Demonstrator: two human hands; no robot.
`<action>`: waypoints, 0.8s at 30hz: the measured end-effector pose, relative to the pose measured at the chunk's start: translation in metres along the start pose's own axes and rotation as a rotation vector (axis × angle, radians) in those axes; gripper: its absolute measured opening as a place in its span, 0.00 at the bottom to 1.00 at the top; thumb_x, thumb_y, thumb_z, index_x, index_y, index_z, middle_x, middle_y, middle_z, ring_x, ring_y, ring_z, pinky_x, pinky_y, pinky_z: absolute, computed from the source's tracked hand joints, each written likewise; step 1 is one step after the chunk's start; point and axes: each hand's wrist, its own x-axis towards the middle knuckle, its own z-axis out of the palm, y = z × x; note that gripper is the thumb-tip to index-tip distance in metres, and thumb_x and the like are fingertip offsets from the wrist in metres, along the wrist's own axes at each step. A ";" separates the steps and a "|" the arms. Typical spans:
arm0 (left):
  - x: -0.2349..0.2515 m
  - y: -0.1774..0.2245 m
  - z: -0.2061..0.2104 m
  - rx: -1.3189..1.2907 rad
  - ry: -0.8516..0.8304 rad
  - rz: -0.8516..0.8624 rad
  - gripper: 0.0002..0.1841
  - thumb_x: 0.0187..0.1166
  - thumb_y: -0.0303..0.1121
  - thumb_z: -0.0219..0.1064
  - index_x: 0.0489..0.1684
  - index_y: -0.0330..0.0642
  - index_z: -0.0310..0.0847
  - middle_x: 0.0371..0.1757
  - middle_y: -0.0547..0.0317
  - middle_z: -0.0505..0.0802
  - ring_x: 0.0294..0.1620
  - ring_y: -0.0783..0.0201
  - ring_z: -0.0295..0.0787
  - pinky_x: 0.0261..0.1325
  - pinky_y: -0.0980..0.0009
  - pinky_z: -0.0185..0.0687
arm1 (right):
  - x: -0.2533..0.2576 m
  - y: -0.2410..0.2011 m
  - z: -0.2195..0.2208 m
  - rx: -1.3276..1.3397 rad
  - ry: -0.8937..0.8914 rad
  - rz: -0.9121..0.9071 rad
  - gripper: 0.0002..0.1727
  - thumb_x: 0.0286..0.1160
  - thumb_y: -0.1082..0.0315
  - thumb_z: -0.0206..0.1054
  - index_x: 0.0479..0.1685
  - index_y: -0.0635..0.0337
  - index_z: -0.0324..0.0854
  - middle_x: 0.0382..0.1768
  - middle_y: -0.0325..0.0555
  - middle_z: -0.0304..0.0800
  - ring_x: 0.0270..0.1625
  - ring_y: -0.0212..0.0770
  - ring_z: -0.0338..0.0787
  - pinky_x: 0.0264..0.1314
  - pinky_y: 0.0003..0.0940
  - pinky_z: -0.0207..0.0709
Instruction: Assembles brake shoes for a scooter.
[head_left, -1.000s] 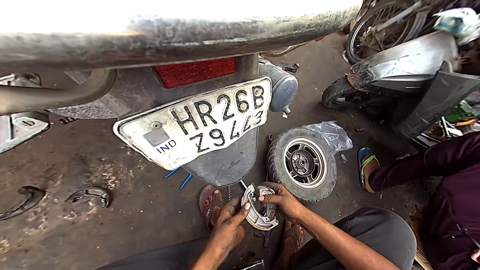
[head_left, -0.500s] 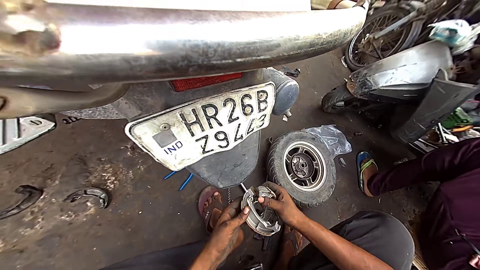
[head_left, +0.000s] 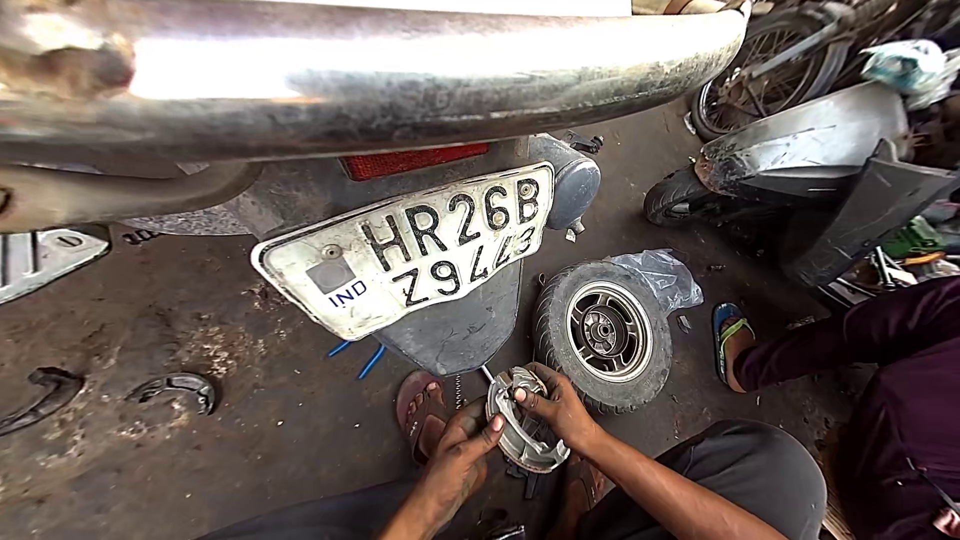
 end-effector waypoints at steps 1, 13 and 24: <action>0.000 0.001 0.001 0.013 -0.018 0.006 0.16 0.82 0.27 0.63 0.64 0.30 0.78 0.56 0.46 0.93 0.57 0.56 0.92 0.66 0.58 0.88 | -0.002 0.001 0.001 0.059 -0.005 0.019 0.19 0.78 0.60 0.72 0.57 0.67 0.81 0.43 0.46 0.92 0.44 0.34 0.91 0.56 0.33 0.86; 0.009 0.008 -0.004 0.640 0.241 0.174 0.17 0.77 0.41 0.67 0.55 0.39 0.87 0.44 0.59 0.97 0.46 0.66 0.95 0.53 0.69 0.92 | 0.012 -0.052 -0.021 -0.372 -0.032 0.107 0.16 0.78 0.59 0.74 0.57 0.58 0.85 0.30 0.43 0.88 0.25 0.34 0.83 0.32 0.30 0.82; 0.007 0.010 0.003 0.575 0.212 0.167 0.17 0.77 0.36 0.67 0.56 0.34 0.86 0.45 0.54 0.96 0.47 0.63 0.95 0.54 0.70 0.92 | 0.006 -0.046 -0.022 -0.320 0.001 0.115 0.15 0.80 0.60 0.72 0.58 0.58 0.85 0.29 0.45 0.87 0.22 0.34 0.81 0.28 0.28 0.80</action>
